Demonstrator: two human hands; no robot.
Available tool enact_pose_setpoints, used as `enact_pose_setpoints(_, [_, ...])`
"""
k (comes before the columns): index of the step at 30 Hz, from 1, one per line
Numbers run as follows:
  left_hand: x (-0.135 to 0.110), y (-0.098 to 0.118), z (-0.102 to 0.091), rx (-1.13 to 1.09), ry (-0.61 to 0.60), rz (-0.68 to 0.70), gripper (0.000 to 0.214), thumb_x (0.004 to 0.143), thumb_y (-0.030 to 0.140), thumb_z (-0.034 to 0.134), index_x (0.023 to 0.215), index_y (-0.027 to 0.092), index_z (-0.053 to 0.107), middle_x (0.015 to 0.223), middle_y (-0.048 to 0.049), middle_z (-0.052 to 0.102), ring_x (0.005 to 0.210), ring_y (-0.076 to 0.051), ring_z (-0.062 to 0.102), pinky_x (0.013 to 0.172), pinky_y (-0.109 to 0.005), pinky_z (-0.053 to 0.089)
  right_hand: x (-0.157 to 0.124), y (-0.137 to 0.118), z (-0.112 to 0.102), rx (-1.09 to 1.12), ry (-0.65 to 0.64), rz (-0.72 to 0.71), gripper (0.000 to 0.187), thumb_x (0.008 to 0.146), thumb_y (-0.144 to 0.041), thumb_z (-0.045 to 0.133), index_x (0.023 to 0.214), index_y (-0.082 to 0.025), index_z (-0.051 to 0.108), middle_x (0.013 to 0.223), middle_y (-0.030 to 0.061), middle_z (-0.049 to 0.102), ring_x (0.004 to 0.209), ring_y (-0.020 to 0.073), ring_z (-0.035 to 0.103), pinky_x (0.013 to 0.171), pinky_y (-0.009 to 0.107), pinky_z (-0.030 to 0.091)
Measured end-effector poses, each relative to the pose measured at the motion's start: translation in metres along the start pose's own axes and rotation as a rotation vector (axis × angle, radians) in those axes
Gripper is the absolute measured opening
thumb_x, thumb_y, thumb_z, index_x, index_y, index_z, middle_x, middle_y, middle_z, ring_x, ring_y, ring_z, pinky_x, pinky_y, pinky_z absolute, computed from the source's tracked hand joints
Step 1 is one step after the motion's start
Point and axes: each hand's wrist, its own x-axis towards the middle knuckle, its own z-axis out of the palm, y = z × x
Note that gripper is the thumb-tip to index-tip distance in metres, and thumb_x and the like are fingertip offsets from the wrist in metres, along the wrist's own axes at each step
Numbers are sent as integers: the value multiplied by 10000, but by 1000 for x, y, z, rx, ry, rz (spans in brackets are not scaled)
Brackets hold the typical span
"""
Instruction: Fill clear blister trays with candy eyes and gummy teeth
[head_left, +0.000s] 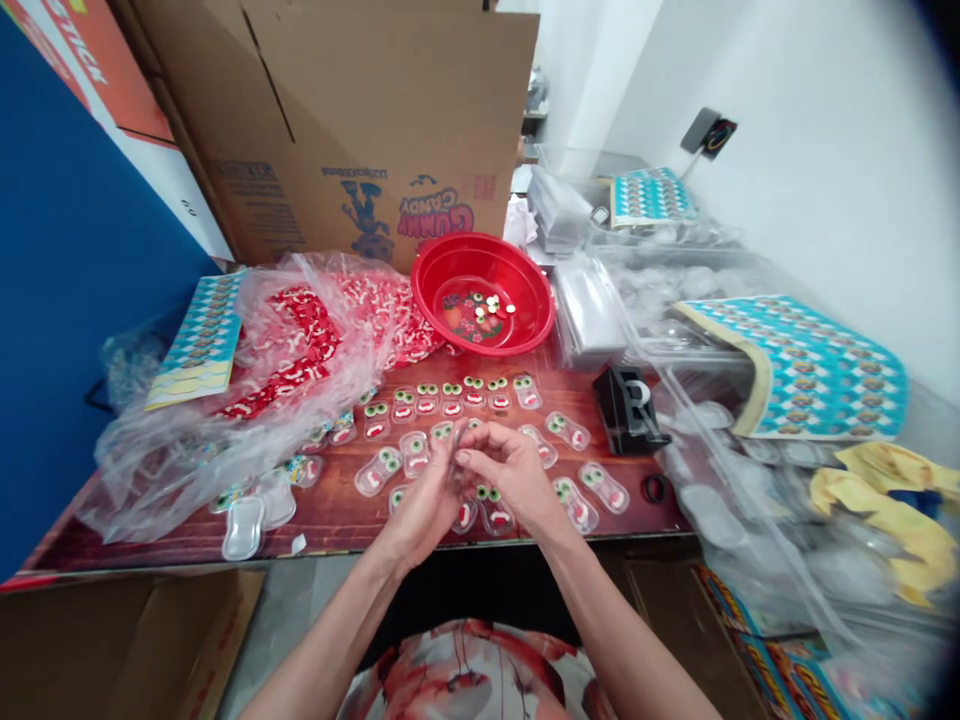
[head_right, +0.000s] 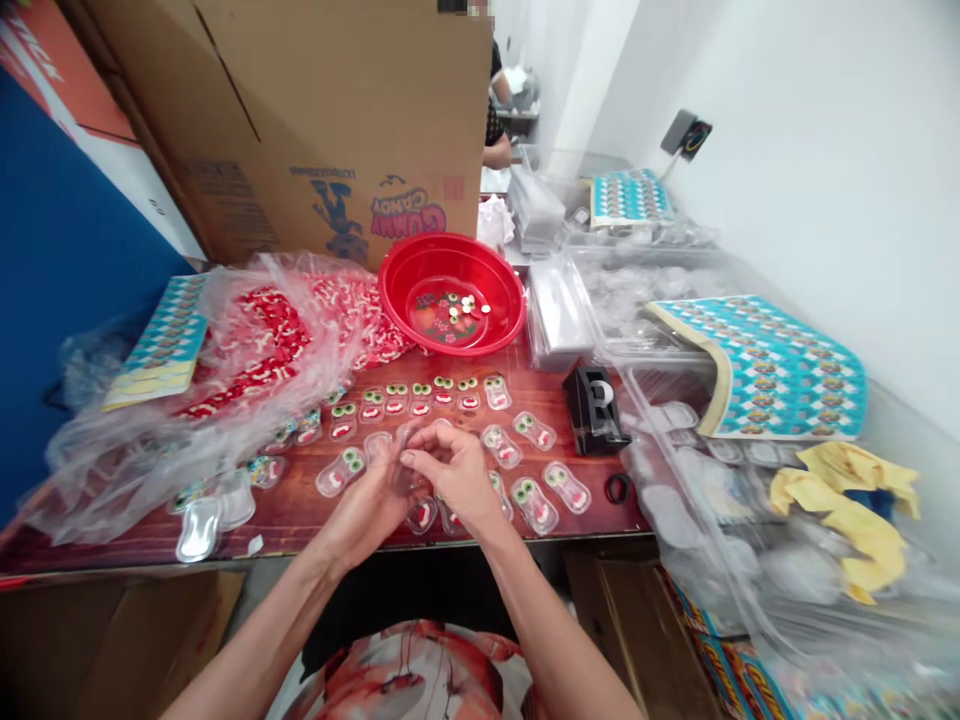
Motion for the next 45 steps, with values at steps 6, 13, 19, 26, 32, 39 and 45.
enact_pose_setpoints(6, [-11,3,7,3,-39,12,616,866,708,511,1357,345,591,1376,-37,590,1180,-225,553,917,-341,473,-4,-5,2,39,-9,48,234,690,-326,819,775,-200,641,663,-29,645,548,117,599,455,201,473])
enact_pose_setpoints(13, [-17,3,4,-54,-73,10,456,901,535,608,1322,363,622,1337,-20,606,1074,-182,567,865,-299,472,-8,-10,1,61,-53,23,187,716,-302,805,773,-189,667,711,-22,659,595,108,607,559,220,508])
enact_pose_setpoints(19, [-19,4,3,-64,-92,10,542,886,517,638,1401,369,552,1367,-31,592,1156,-211,551,910,-323,472,-9,-15,3,40,-76,-12,163,733,-293,793,758,-187,672,723,-29,655,608,101,603,608,228,509])
enact_pose_setpoints(26, [-26,5,-5,-11,-159,-25,662,894,285,672,1492,404,414,1568,-15,413,1412,-250,377,1022,-347,405,-8,-14,2,-72,-65,-40,119,763,-266,760,766,-185,672,737,-26,639,622,105,592,608,230,499])
enact_pose_setpoints(32, [-28,5,-1,-53,-148,-12,653,935,261,617,1515,418,362,1586,-14,394,1449,-247,340,1068,-359,365,-8,-13,1,-134,-64,-73,117,788,-282,734,816,-197,658,791,-13,646,675,120,592,644,250,497])
enact_pose_setpoints(39, [-27,0,-5,-98,-128,-15,588,928,265,633,1471,398,450,1552,-17,445,1457,-237,333,1055,-343,389,-7,-11,1,-199,-76,-63,138,762,-280,739,815,-204,637,794,-11,633,675,123,568,668,269,490])
enact_pose_setpoints(45, [-27,0,-8,-112,-120,-6,514,938,275,623,1429,380,511,1537,-15,465,1427,-228,375,944,-289,449,-6,-11,3,-184,-87,-46,148,747,-287,732,818,-207,629,801,-9,632,678,127,568,672,270,488])
